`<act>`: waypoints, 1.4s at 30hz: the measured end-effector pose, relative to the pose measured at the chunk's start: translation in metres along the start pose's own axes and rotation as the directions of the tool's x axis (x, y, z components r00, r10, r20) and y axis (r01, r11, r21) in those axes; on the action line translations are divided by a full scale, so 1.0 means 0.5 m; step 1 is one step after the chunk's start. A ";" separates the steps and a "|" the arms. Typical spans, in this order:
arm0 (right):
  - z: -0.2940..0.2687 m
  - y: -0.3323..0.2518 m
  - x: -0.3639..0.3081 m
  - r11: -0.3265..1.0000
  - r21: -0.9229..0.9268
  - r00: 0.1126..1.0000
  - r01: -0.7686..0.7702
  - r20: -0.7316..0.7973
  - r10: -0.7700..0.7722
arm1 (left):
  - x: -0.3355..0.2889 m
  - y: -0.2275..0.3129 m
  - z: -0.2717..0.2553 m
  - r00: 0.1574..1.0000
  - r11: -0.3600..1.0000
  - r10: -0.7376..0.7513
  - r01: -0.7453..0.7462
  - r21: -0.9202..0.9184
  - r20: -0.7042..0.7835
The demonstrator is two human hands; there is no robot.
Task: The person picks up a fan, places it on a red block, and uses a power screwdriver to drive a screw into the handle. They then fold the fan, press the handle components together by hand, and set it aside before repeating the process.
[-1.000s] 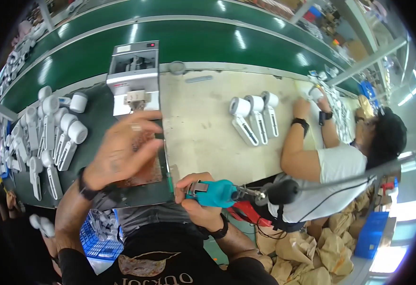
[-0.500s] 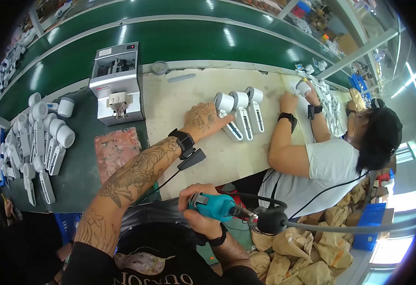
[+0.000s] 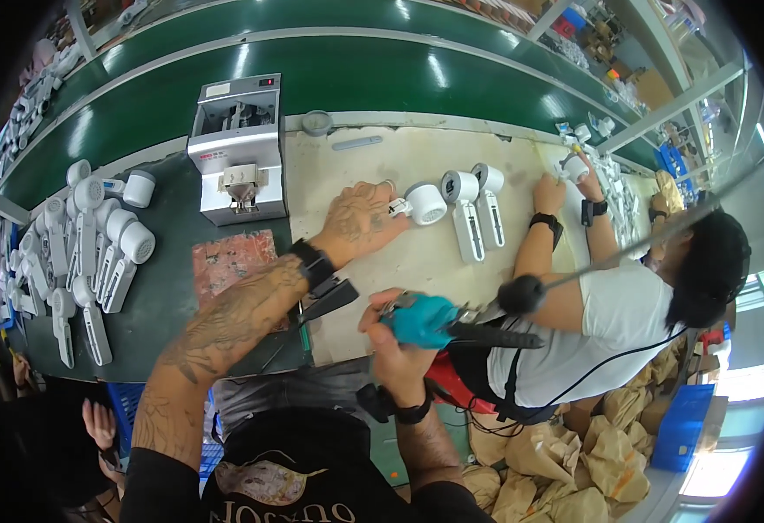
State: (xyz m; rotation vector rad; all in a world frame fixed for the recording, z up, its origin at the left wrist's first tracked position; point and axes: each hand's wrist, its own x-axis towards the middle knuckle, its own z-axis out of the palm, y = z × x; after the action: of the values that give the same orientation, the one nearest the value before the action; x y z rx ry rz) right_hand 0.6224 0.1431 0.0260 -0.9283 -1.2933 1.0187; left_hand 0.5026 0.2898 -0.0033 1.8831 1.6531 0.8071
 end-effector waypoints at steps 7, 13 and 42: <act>0.006 0.048 0.043 0.995 -0.094 0.999 -0.040 -0.010 0.039 | -0.184 -0.035 -0.144 0.959 0.951 0.266 -0.278 -0.138 -0.096; 0.063 0.055 0.049 0.997 -0.069 0.996 -0.044 0.079 0.049 | -0.280 -0.100 -0.252 0.954 0.955 0.296 -0.295 0.015 -0.040; 0.259 -0.019 0.105 0.979 0.199 0.975 0.052 0.202 -0.093 | -0.309 -0.190 -0.245 0.919 0.923 0.372 -0.382 -0.056 -0.131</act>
State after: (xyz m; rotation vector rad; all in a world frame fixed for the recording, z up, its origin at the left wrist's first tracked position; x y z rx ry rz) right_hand 0.4939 0.1878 0.0595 -0.6334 -1.3648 1.1855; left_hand 0.3360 0.1481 -0.0015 2.1653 1.3108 1.1413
